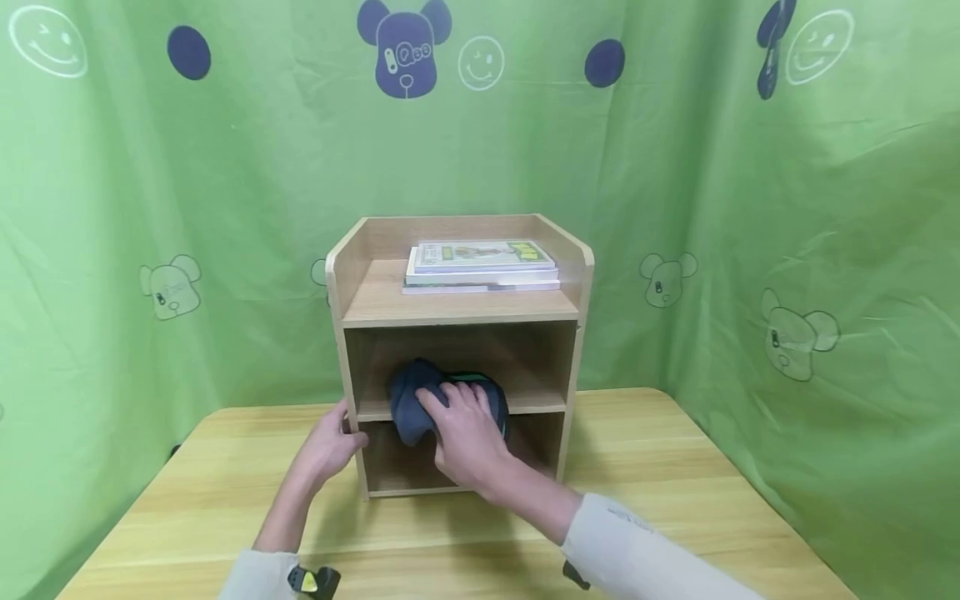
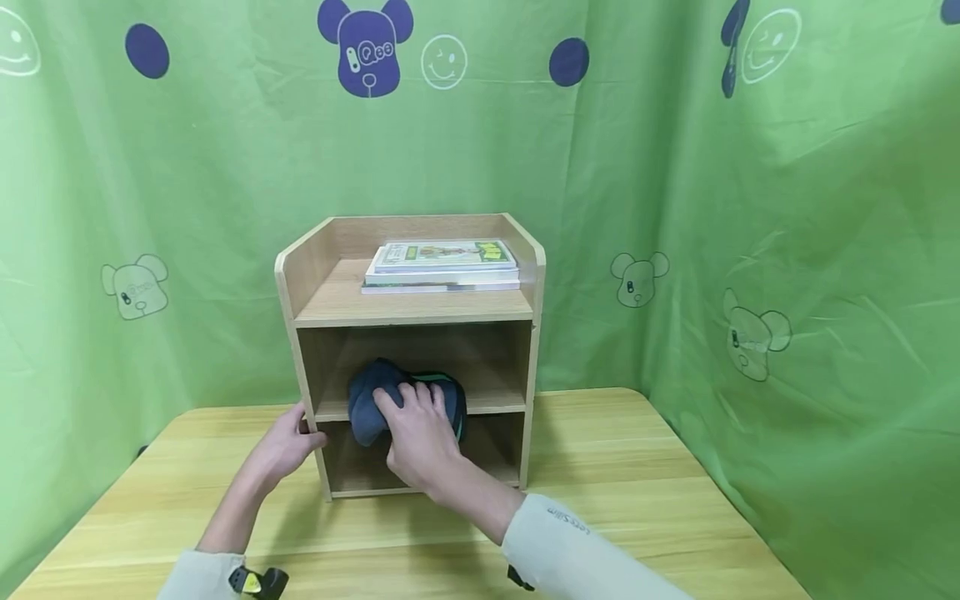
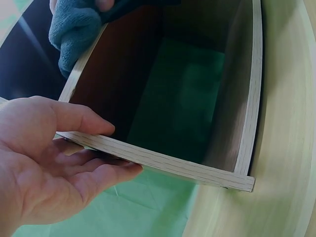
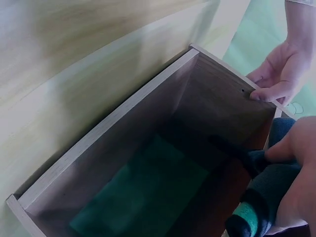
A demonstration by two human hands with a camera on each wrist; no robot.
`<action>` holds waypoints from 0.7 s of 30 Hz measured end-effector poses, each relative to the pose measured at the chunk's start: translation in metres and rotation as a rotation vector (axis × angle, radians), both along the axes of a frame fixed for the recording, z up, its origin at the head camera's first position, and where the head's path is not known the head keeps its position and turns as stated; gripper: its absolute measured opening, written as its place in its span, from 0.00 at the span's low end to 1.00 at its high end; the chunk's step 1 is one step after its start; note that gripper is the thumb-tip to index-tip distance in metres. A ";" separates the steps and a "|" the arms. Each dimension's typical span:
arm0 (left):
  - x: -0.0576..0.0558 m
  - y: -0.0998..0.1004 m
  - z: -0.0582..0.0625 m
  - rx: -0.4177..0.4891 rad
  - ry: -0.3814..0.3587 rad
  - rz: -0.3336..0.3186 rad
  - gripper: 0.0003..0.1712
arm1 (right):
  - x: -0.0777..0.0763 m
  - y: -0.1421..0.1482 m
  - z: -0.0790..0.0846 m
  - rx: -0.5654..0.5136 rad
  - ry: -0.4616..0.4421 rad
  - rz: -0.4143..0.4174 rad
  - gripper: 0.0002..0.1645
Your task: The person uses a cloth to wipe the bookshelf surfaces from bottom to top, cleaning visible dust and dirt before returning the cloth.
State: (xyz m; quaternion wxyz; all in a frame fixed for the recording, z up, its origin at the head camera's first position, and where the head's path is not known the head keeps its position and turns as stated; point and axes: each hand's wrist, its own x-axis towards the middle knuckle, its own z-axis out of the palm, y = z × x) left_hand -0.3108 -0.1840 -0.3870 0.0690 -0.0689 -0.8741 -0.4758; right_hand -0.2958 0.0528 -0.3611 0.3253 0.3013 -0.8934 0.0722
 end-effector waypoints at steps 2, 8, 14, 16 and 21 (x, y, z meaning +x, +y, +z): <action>-0.001 0.001 0.000 0.000 0.007 -0.003 0.38 | -0.001 0.002 0.000 -0.010 0.004 0.006 0.38; -0.002 0.002 -0.004 0.017 0.008 0.002 0.37 | -0.008 0.012 0.011 -0.162 0.122 0.121 0.38; -0.002 0.001 -0.005 0.032 -0.005 0.002 0.40 | 0.008 0.017 0.059 -0.295 0.191 0.193 0.41; -0.003 0.001 -0.004 0.035 -0.003 0.003 0.40 | 0.014 0.018 0.079 -0.328 0.212 0.218 0.41; -0.003 -0.001 -0.003 0.031 -0.005 0.008 0.40 | 0.021 0.026 0.124 -0.395 0.234 0.248 0.43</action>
